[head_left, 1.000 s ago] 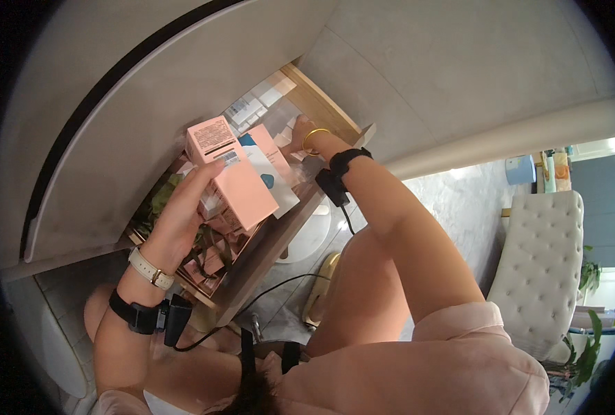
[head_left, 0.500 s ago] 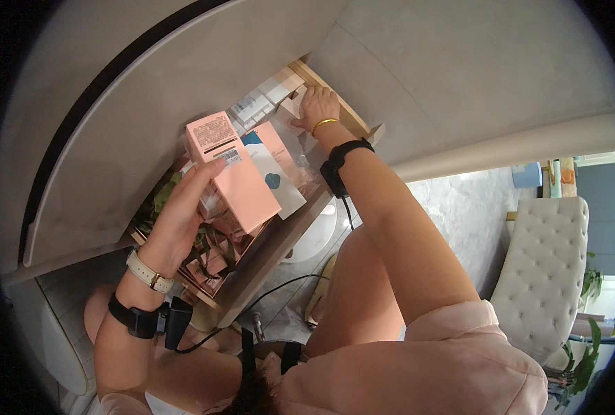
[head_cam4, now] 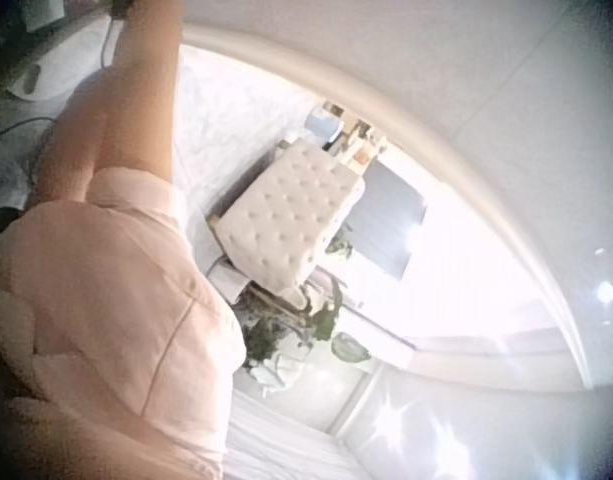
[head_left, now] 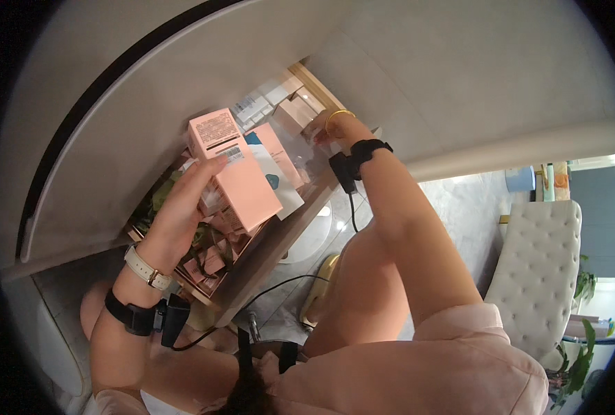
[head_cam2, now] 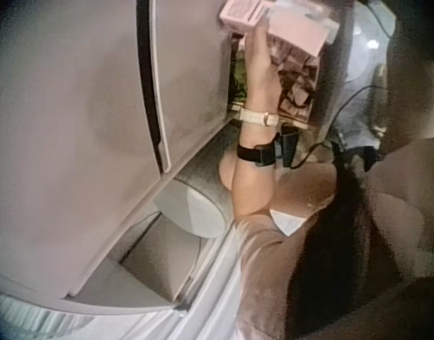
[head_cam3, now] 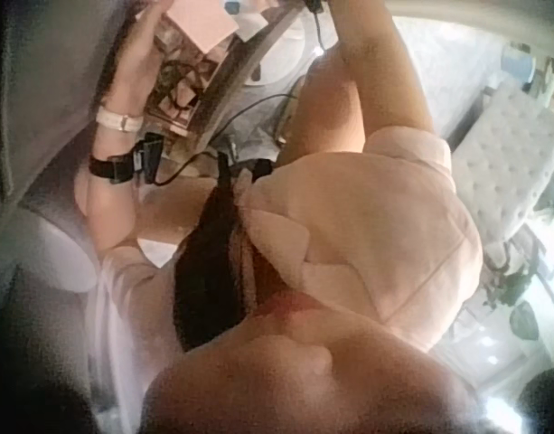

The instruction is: The person organizes boxes of skincare products in a drawer by hand, moving items between two drawers and placing some inside a green fabric pouch.

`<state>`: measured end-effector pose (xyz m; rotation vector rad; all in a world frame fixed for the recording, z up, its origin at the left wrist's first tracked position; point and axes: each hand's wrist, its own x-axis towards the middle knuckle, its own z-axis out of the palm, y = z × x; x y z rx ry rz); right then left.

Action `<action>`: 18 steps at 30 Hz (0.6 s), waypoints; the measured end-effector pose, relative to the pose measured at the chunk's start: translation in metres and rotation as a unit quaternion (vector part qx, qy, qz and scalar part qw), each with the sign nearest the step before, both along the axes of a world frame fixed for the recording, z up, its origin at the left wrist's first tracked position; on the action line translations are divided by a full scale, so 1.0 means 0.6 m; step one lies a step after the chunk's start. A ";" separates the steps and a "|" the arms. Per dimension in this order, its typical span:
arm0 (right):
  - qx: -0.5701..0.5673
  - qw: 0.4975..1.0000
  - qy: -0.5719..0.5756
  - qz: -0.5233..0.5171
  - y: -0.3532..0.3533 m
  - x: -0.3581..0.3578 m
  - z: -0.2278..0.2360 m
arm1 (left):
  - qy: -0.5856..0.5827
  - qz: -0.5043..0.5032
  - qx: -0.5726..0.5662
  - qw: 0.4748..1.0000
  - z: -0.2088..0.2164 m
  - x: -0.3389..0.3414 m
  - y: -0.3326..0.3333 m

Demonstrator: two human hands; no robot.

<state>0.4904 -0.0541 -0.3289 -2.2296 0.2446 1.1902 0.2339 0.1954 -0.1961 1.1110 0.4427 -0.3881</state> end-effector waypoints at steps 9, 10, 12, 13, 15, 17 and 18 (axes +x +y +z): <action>0.041 0.990 -0.032 0.129 0.006 -0.019 0.019 | 0.010 0.014 0.025 1.000 0.005 -0.003 0.009; 0.015 0.967 -0.062 0.246 0.009 -0.033 0.042 | 0.018 0.024 0.010 0.999 -0.003 -0.002 0.010; 0.077 0.989 0.023 0.122 0.025 -0.058 0.062 | 0.019 0.024 0.003 1.000 -0.006 -0.001 0.007; 0.075 0.990 0.023 0.121 0.034 -0.073 0.067 | 0.021 0.030 -0.001 0.999 -0.010 -0.002 0.006; -0.061 0.964 -0.005 0.257 0.056 -0.098 0.076 | 0.021 0.024 -0.009 0.999 -0.014 -0.001 0.007; -0.079 0.949 -0.008 0.305 0.073 -0.119 0.055 | 0.024 0.019 0.009 0.999 -0.007 -0.002 0.008; -0.073 0.941 -0.127 0.304 0.069 -0.129 0.016 | 0.019 0.012 0.007 1.000 0.001 0.001 0.000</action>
